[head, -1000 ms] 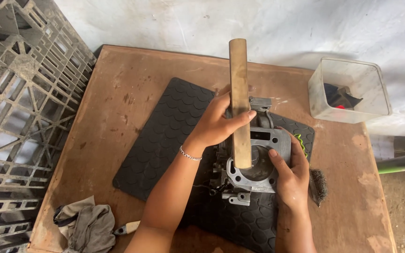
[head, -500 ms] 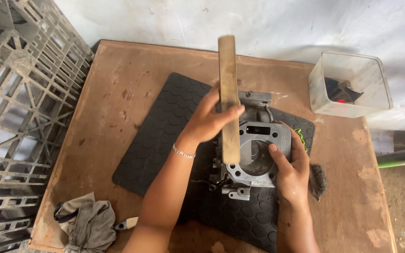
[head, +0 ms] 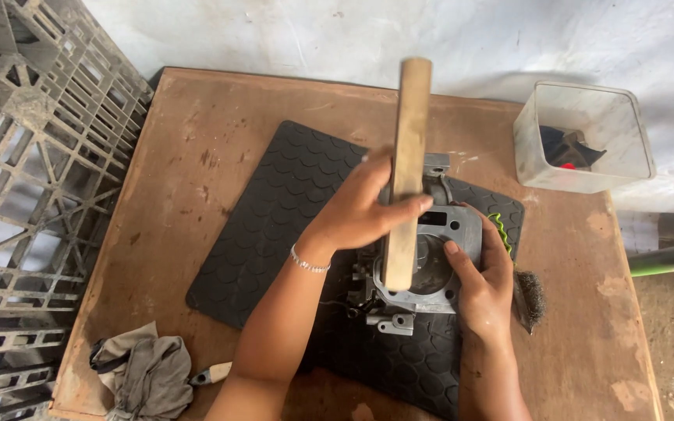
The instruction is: Cleaning and scrubbing an engine cylinder block using a wire brush and a piece of wood.
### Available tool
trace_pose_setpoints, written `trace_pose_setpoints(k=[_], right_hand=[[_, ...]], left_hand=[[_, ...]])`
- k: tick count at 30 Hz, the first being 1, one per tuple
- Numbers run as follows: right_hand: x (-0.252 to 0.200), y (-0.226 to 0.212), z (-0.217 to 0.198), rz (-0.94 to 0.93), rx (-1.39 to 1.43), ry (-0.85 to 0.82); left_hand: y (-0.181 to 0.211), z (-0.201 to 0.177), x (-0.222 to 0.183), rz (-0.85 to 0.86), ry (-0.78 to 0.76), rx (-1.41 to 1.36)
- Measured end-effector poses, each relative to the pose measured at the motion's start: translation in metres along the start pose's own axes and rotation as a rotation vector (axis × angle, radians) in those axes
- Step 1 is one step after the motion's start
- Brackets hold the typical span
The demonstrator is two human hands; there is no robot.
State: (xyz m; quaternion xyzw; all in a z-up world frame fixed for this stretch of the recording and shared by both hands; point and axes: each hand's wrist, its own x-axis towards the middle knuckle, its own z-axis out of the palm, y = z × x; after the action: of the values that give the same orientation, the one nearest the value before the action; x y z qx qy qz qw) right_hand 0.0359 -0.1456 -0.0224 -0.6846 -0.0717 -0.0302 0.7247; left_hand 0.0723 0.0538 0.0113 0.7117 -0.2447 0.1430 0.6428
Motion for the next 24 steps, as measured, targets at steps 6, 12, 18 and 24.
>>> trace_pose_setpoints(k=[6, 12, 18, 24], right_hand=[[0.002, 0.002, -0.002, -0.018, 0.001, -0.008], [0.004, -0.008, -0.006, 0.087, 0.024, -0.068], [0.0, -0.001, 0.001, -0.001, 0.033, 0.001], [0.0, 0.0, -0.001, 0.007, 0.019, 0.001]], left_hand=[[0.035, 0.0, -0.014, -0.076, 0.106, 0.07], [0.033, 0.008, -0.025, -0.02, 0.159, 0.206], [0.004, 0.014, -0.026, -0.043, 0.206, 0.044], [-0.005, 0.008, -0.024, -0.054, 0.074, -0.002]])
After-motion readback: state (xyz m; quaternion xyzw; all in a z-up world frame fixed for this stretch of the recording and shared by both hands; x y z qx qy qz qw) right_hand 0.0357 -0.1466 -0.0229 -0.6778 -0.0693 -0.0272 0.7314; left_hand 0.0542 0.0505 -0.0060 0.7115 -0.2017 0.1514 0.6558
